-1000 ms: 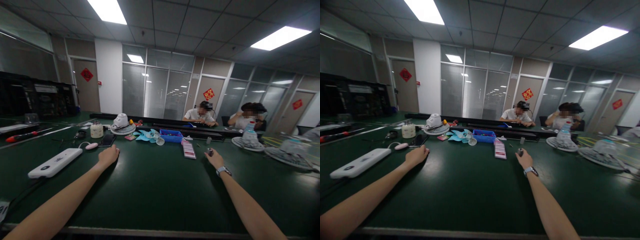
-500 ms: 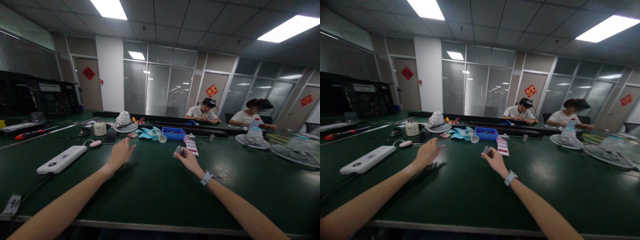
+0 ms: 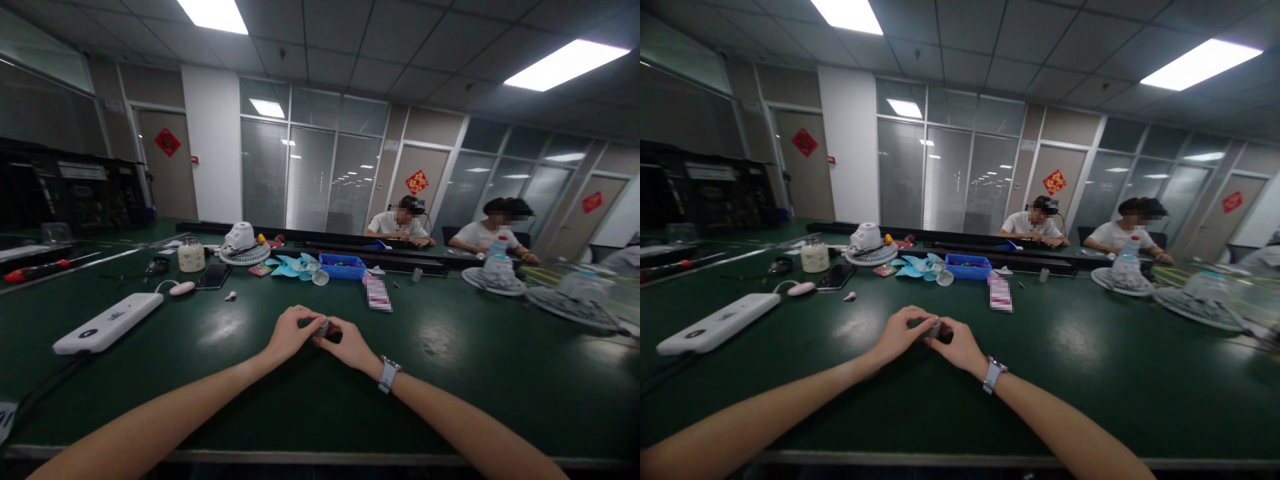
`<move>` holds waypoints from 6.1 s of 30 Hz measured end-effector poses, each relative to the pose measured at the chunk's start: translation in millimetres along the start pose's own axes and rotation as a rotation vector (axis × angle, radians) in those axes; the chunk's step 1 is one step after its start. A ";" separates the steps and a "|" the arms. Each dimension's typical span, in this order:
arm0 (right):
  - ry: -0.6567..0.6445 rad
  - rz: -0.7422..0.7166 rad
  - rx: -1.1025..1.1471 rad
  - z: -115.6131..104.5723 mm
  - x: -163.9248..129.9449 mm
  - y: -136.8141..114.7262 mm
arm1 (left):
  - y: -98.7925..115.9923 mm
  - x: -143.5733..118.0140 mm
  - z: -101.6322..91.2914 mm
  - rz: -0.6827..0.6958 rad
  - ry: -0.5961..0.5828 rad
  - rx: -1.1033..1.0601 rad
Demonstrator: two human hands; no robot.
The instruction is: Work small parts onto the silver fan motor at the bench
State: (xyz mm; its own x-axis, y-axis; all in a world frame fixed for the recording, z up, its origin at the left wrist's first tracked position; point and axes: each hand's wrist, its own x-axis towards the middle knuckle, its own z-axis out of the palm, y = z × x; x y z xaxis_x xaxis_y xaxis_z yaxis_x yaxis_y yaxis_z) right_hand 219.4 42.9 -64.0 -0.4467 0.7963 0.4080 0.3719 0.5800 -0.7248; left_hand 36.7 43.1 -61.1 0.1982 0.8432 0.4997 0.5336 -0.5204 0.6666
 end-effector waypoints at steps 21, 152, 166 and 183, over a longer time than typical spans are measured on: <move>0.070 0.096 0.074 -18.8 1.2 12.5 | -40.0 -1.5 -20.7 -0.043 -0.315 0.199; 0.867 0.560 -0.602 -211.6 -5.2 144.2 | -48.2 7.8 -21.5 -0.140 -0.196 0.084; 0.131 -0.168 -0.584 -56.1 14.7 14.9 | -52.4 7.1 -21.7 -0.204 -0.087 -0.033; -0.063 -0.243 -0.487 -12.7 11.3 12.2 | -50.7 3.6 -21.9 -0.173 -0.118 -0.028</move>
State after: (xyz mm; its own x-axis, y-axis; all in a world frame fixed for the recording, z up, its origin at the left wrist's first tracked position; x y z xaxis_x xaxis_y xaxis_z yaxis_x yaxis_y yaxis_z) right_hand 229.2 61.1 -61.1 -0.6091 0.6259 0.4871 0.5785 0.7708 -0.2670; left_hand -7.6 69.6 -81.0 0.2011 0.9295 0.3090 0.5453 -0.3683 0.7530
